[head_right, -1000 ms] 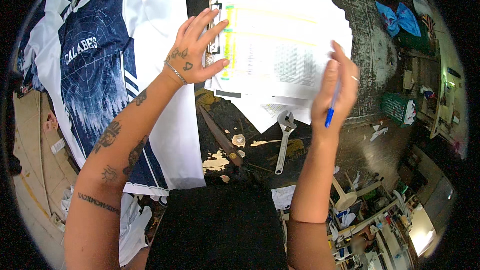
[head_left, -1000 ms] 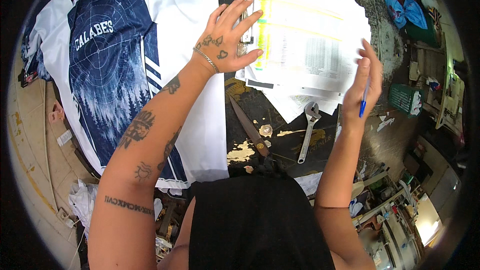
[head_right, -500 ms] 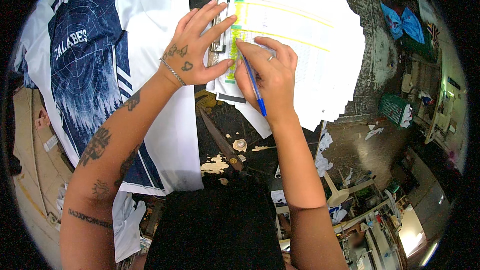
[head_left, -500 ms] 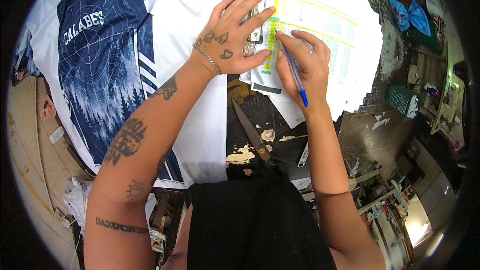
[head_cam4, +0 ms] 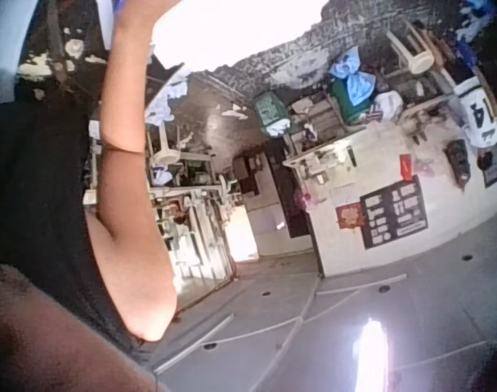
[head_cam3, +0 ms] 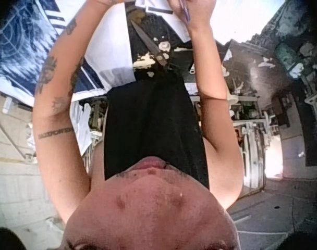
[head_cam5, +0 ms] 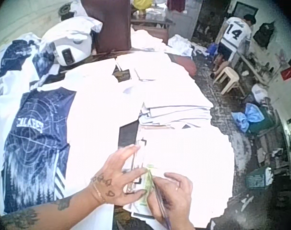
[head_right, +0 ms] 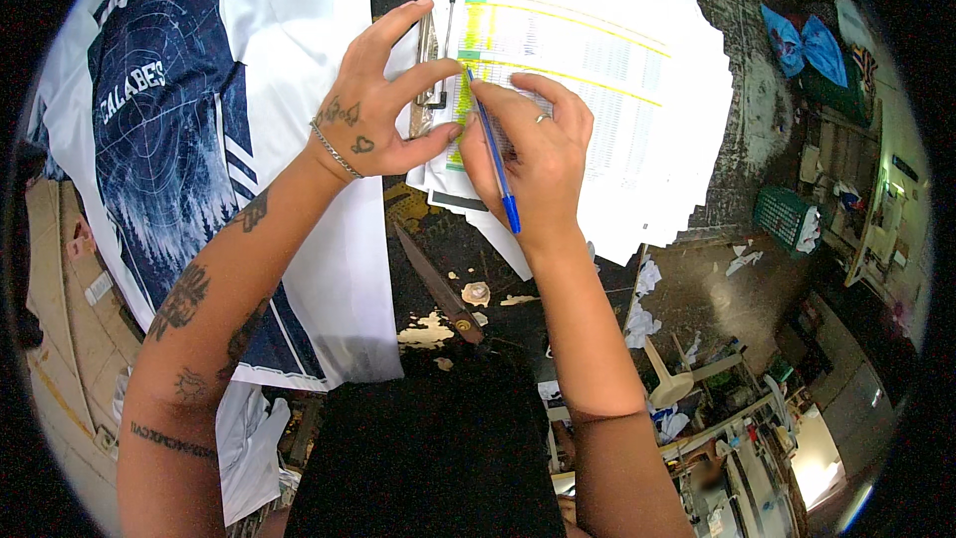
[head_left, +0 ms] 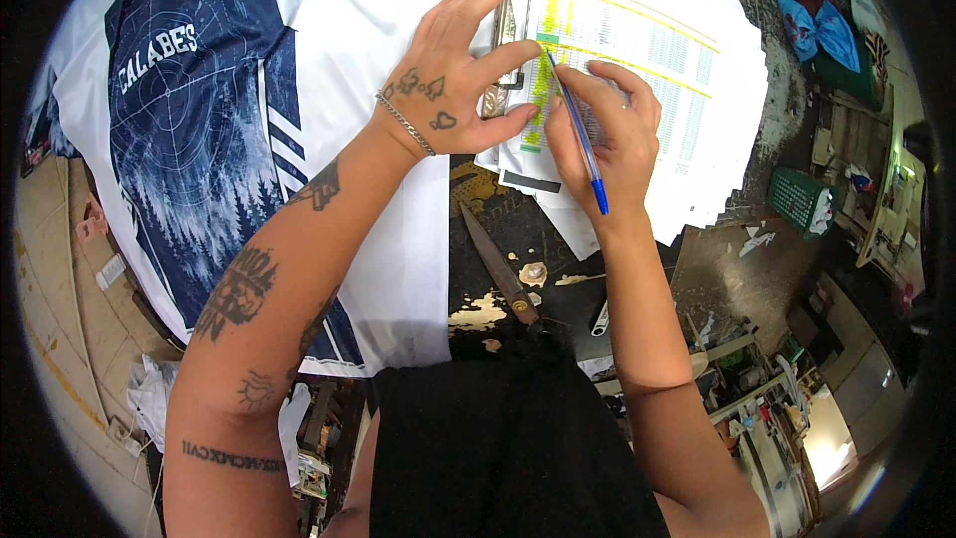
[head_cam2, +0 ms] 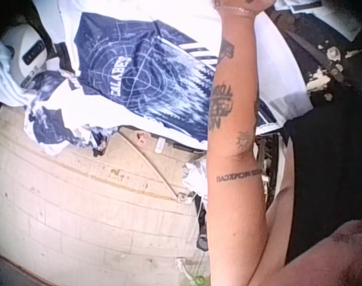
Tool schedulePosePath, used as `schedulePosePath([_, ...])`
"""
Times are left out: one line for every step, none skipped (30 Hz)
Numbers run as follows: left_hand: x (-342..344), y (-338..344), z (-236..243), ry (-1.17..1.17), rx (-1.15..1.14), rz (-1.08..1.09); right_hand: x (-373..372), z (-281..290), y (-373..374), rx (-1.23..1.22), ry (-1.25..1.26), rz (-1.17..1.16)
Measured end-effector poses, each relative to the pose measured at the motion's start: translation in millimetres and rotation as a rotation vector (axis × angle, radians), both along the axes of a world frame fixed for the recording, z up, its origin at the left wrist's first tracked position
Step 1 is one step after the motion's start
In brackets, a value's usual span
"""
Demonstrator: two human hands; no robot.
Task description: The person lays out a printed t-shirt on a table, writes on a clipboard, and then uses shears to cut a large white fabric sheet. The person folds the cut fabric and places it on the table.
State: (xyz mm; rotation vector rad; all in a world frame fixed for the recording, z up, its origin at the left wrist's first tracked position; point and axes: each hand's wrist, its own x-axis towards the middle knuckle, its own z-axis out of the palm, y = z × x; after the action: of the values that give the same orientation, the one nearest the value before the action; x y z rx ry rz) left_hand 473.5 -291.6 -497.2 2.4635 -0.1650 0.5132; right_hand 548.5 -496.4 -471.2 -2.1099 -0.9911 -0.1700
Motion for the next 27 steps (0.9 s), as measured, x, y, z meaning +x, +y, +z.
schedulePosePath([-0.2,-0.1,0.3,0.007,0.008,0.004,0.9,0.6,1.0,0.003,-0.015,-0.005])
schedulePosePath([-0.2,-0.2,0.7,0.007,-0.002,0.004,1.5,1.5,1.9,0.005,-0.03,-0.01])
schedulePosePath([-0.3,-0.2,1.0,0.011,0.004,0.005,2.7,2.2,2.9,0.008,-0.052,-0.016])
schedulePosePath([-0.2,0.0,1.2,0.015,0.01,0.005,3.9,3.2,3.6,-0.003,-0.068,-0.018])
schedulePosePath([-0.1,-0.1,1.3,0.017,0.009,0.007,5.2,3.5,4.5,-0.015,-0.083,-0.02])
schedulePosePath([0.0,-0.2,1.3,0.018,0.009,0.01,6.8,4.3,4.4,-0.041,-0.093,-0.018])
schedulePosePath([0.2,-0.4,1.3,0.018,0.021,0.014,8.2,3.9,5.4,-0.04,-0.096,-0.017])
schedulePosePath([0.3,-0.6,1.2,0.02,0.005,0.017,9.4,3.9,5.2,-0.039,-0.098,-0.017])
schedulePosePath([0.4,-0.9,1.2,0.02,0.002,0.021,10.8,3.0,6.0,-0.012,-0.094,-0.018])
schedulePosePath([0.5,-1.2,1.1,0.024,0.011,0.027,11.6,2.5,6.0,0.002,-0.09,-0.021])
schedulePosePath([0.5,-1.4,1.2,0.027,0.004,0.026,12.5,1.9,6.2,0.016,-0.087,-0.024])
schedulePosePath([0.5,-1.6,1.3,0.033,0.01,0.027,13.0,1.2,6.3,0.017,-0.084,-0.028])
schedulePosePath([0.4,-1.7,1.4,0.04,0.026,0.03,13.4,0.7,6.4,0.019,-0.079,-0.033])
schedulePosePath([0.4,-1.7,1.6,0.043,0.02,0.029,13.9,0.3,6.7,0.021,-0.073,-0.037])
schedulePosePath([0.3,-1.7,1.7,0.048,0.025,0.03,14.0,0.1,6.7,0.023,-0.065,-0.041])
schedulePosePath([0.3,-1.7,2.0,0.052,0.044,0.034,14.6,0.0,7.2,0.016,-0.058,-0.043])
schedulePosePath([0.3,-1.7,2.0,0.055,0.037,0.031,14.7,0.1,7.5,0.01,-0.051,-0.045])
schedulePosePath([0.5,-1.7,2.1,0.056,0.043,0.03,15.4,0.2,8.2,-0.006,-0.045,-0.044])
schedulePosePath([0.7,-1.8,2.1,0.057,0.061,0.033,15.6,0.7,8.7,-0.015,-0.037,-0.045])
schedulePosePath([0.8,-1.9,2.0,0.06,0.046,0.033,16.1,0.9,9.4,-0.024,-0.029,-0.045])
schedulePosePath([1.1,-2.1,1.9,0.061,0.042,0.038,16.5,1.4,10.0,-0.028,-0.02,-0.047])
schedulePosePath([1.3,-2.3,1.6,0.064,0.047,0.043,16.8,1.7,10.6,-0.033,-0.012,-0.049])
schedulePosePath([1.7,-2.4,1.5,0.06,0.038,0.042,17.2,2.3,11.2,-0.033,-0.016,-0.051])
schedulePosePath([1.9,-2.4,1.5,0.061,0.039,0.043,17.4,2.9,11.6,-0.033,-0.019,-0.053])
schedulePosePath([2.0,-2.4,1.5,0.062,0.041,0.044,17.8,3.4,12.0,-0.031,-0.021,-0.054])
schedulePosePath([2.1,-2.4,1.7,0.064,0.043,0.045,18.2,4.2,12.2,-0.039,-0.016,-0.054])
schedulePosePath([2.1,-2.5,1.7,0.065,0.043,0.046,18.5,4.4,12.5,-0.048,-0.012,-0.054])
